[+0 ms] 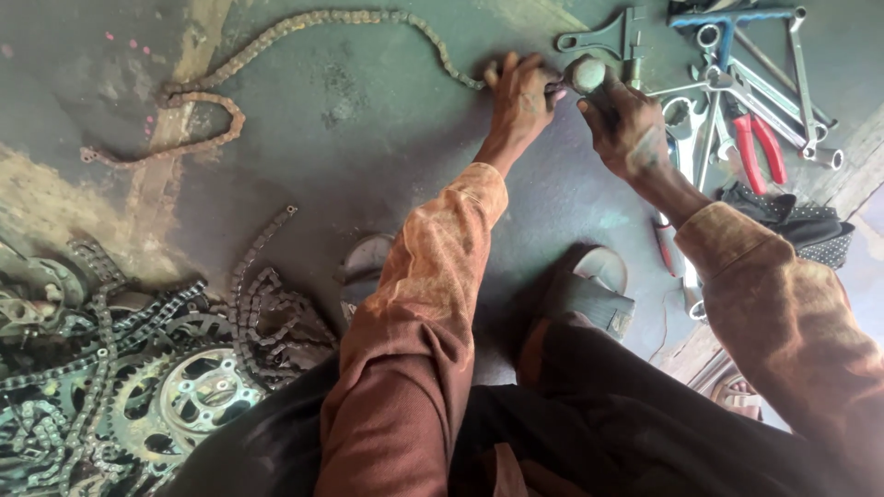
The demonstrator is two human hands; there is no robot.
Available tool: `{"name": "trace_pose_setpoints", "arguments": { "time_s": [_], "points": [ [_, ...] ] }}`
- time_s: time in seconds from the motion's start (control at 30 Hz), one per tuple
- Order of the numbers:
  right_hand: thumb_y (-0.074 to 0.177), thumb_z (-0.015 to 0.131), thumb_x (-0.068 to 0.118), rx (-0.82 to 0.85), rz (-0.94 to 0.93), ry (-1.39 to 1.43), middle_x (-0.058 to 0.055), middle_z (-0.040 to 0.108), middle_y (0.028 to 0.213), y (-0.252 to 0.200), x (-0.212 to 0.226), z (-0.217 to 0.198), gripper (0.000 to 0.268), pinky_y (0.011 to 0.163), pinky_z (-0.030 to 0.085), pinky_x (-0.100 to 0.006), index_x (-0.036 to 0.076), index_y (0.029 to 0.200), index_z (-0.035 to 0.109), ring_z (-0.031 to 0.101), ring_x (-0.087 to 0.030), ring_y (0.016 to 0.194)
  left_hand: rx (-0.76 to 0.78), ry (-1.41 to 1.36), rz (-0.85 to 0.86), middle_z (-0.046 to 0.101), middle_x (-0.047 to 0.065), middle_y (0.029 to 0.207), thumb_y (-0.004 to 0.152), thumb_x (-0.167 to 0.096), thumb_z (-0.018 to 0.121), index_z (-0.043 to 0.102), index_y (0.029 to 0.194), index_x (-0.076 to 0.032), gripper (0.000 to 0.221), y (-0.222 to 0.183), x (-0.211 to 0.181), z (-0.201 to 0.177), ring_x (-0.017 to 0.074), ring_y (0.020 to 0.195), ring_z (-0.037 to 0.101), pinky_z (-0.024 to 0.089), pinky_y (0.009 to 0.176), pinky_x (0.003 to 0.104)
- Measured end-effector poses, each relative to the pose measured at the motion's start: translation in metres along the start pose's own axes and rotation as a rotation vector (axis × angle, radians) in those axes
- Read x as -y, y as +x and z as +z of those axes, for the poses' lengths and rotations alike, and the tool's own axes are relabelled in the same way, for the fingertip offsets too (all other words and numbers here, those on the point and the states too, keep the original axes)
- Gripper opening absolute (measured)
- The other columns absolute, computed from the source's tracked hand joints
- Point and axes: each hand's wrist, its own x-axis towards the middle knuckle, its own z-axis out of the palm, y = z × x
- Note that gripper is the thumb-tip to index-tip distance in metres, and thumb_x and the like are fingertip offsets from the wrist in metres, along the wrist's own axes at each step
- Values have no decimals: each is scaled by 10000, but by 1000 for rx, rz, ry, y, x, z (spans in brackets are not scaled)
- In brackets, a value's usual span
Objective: Repairing a motorcycle chain using a chain breaker tool and a hammer on a workshop floor.
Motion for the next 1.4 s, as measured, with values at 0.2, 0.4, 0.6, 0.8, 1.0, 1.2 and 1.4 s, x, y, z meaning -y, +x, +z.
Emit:
{"name": "trace_pose_setpoints", "arguments": {
  "time_s": [0.2, 0.4, 0.6, 0.8, 1.0, 1.2, 1.4],
  "points": [
    [1045, 726, 160, -23, -13, -55, -257, 679, 923, -3, 1, 8, 420, 668, 544, -477, -85, 1360, 596, 688, -417, 768, 13, -7, -1, 678, -7, 989, 696, -151, 879, 805, 855, -167, 176, 2, -2, -5, 267, 1058, 546, 312, 1045, 597],
    [1070, 716, 181, -23, 61, -23, -237, 689, 959, -10, -1, 11, 353, 688, 564, -467, -54, 1312, 612, 711, -387, 788, 52, -20, -24, 678, -10, 1005, 715, -151, 870, 811, 902, -165, 196, 3, 0, 0, 252, 1059, 542, 295, 1070, 594],
    [1059, 720, 179, -34, -3, -88, -243, 676, 952, -12, 8, 10, 507, 699, 555, -485, -76, 1460, 541, 685, -412, 794, 49, -11, 0, 680, 10, 1065, 695, -144, 875, 806, 885, -166, 203, 0, 5, 6, 271, 1093, 529, 286, 1061, 585],
    [1062, 726, 183, -51, 3, -86, -239, 683, 947, -12, 8, 9, 514, 695, 551, -481, -62, 1474, 540, 693, -413, 792, 43, 5, 15, 681, 9, 1076, 695, -134, 879, 803, 890, -166, 211, 2, 3, 2, 271, 1110, 528, 289, 1063, 577],
    [1059, 719, 171, -50, 76, -32, -251, 695, 920, -5, 10, 4, 477, 676, 551, -468, -64, 1443, 561, 711, -387, 772, 40, -1, 9, 684, 25, 1082, 694, -171, 886, 809, 890, -158, 211, 2, 6, 4, 270, 1103, 532, 296, 1057, 574],
    [1071, 707, 167, -47, 87, 1, -248, 697, 942, -4, 3, 8, 416, 667, 560, -450, -74, 1389, 587, 715, -371, 774, 20, -8, 24, 692, 19, 1059, 718, -206, 891, 803, 883, -144, 196, 2, 9, 9, 266, 1083, 545, 305, 1059, 580],
    [1087, 732, 201, -8, 51, -78, -224, 696, 941, -5, -5, 14, 314, 688, 559, -457, -43, 1253, 626, 701, -364, 769, 33, 18, 21, 689, 5, 1045, 708, -203, 895, 801, 847, -152, 175, 4, 7, 8, 255, 1079, 543, 309, 1051, 561]
  ]
}}
